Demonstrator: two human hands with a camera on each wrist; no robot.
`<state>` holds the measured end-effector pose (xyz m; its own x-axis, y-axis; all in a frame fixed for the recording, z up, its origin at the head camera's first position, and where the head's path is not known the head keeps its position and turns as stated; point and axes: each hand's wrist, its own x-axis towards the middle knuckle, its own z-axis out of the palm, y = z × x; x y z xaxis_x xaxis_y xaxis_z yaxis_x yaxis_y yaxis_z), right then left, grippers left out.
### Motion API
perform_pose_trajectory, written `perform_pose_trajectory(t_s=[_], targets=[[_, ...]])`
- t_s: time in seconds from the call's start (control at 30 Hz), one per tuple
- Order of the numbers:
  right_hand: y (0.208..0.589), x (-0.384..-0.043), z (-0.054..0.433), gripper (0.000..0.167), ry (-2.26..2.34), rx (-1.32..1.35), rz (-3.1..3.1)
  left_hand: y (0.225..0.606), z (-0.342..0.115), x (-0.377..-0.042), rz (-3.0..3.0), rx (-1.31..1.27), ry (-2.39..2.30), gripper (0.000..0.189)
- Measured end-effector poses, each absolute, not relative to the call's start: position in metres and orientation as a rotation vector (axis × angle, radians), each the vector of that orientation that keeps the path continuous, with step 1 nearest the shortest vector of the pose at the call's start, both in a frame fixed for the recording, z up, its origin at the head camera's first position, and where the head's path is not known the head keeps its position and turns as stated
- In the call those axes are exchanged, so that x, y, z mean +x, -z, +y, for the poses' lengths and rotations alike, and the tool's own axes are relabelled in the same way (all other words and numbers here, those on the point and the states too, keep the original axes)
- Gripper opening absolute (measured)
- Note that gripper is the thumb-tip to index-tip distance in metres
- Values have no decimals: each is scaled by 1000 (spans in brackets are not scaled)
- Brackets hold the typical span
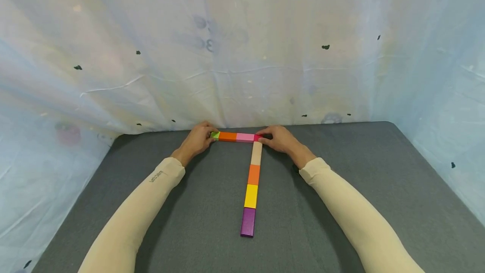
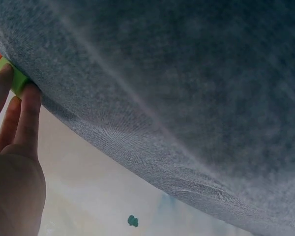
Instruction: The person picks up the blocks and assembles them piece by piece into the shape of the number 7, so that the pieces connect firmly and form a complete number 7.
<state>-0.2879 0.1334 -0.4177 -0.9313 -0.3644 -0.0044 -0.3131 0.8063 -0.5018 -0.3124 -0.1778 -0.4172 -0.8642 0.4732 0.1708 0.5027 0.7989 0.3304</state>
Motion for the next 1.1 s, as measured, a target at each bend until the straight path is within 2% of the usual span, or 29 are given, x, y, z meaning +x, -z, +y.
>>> perform_pose_trajectory(t_s=[0.2, 0.8, 1.1], targets=[[417, -289, 133, 37, 777, -573, 2900, 415, -179, -314, -2940, -744, 633, 30], [420, -289, 135, 36, 807, -667, 2920, 416, -181, -313, -2911, -820, 594, 31], [419, -288, 129, 37, 645, -796, 2957, 415, -181, -311, -2925, -804, 592, 31]])
